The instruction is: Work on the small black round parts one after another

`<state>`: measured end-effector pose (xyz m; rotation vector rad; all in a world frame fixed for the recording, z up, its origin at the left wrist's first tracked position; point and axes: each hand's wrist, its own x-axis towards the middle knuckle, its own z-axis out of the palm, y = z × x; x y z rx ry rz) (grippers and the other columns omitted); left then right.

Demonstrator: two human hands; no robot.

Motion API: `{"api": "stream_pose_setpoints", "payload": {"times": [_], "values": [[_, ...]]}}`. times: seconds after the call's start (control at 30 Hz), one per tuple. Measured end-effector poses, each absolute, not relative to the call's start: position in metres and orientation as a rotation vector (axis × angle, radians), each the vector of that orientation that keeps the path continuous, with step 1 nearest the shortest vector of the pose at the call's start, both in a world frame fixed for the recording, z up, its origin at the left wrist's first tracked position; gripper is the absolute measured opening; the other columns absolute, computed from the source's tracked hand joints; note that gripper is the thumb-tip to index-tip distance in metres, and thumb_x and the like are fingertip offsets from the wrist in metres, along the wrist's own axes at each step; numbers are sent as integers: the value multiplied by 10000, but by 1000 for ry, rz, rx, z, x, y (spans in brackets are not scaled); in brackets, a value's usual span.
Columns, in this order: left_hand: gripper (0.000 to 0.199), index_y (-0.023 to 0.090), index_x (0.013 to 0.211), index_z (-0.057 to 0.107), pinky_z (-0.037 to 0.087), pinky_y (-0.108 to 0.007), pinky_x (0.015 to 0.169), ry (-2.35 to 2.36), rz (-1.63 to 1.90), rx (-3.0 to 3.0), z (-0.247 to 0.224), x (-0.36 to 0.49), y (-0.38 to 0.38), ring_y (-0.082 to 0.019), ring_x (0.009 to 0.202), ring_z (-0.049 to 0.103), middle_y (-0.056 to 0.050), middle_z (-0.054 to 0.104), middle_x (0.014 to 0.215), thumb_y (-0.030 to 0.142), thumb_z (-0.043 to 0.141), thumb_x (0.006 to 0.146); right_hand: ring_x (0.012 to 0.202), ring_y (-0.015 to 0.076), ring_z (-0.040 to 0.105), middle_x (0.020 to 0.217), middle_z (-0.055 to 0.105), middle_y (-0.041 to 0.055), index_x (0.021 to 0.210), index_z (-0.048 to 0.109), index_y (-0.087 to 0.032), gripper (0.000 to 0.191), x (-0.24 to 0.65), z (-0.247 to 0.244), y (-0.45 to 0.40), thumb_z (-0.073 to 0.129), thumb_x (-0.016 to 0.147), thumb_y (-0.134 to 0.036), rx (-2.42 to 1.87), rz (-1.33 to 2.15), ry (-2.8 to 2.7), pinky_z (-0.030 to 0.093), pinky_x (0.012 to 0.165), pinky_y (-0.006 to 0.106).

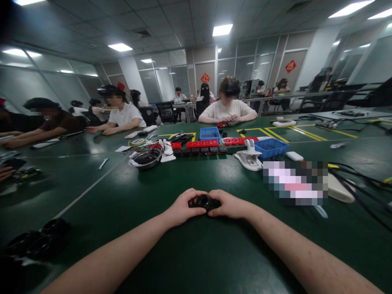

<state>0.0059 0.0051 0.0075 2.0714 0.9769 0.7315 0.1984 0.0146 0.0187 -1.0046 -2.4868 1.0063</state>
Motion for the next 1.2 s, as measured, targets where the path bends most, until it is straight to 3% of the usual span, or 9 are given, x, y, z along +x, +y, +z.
{"api": "stream_pose_setpoints", "payload": {"times": [0.47,0.6,0.87,1.03,1.2], "values": [[411,227,1022,535,375,-240,643,986,732,2071,6,7,4,-128,701,447,-2,461,811,305,643,633,781,166,476,841,515,13,891,554,-140,293,196,17,15,630,625,-236,-1050,991,-2449,365,678,262],[407,210,976,548,375,-238,632,1018,744,2058,6,8,3,-131,707,450,-5,467,817,330,662,604,702,139,477,784,514,-7,848,530,-144,313,194,12,14,654,590,-270,-1096,1032,-2379,355,592,226],[377,167,874,547,379,-239,628,1269,892,1965,4,19,-3,-133,704,460,-3,475,798,278,697,546,589,121,440,662,492,-14,686,439,-169,353,176,-2,8,666,515,-378,-1525,592,-2236,268,473,201],[352,169,867,541,377,-245,636,1299,953,1980,3,19,-3,-136,710,456,-7,475,815,293,680,568,696,170,476,741,532,37,774,488,-158,290,167,-3,0,618,591,-342,-1552,344,-2222,325,579,248],[378,198,957,551,372,-237,646,1096,814,2046,6,11,3,-138,731,453,-7,471,822,276,661,604,827,191,474,893,527,42,965,524,-172,428,185,8,5,644,595,-351,-1206,628,-2413,359,712,288]]}}
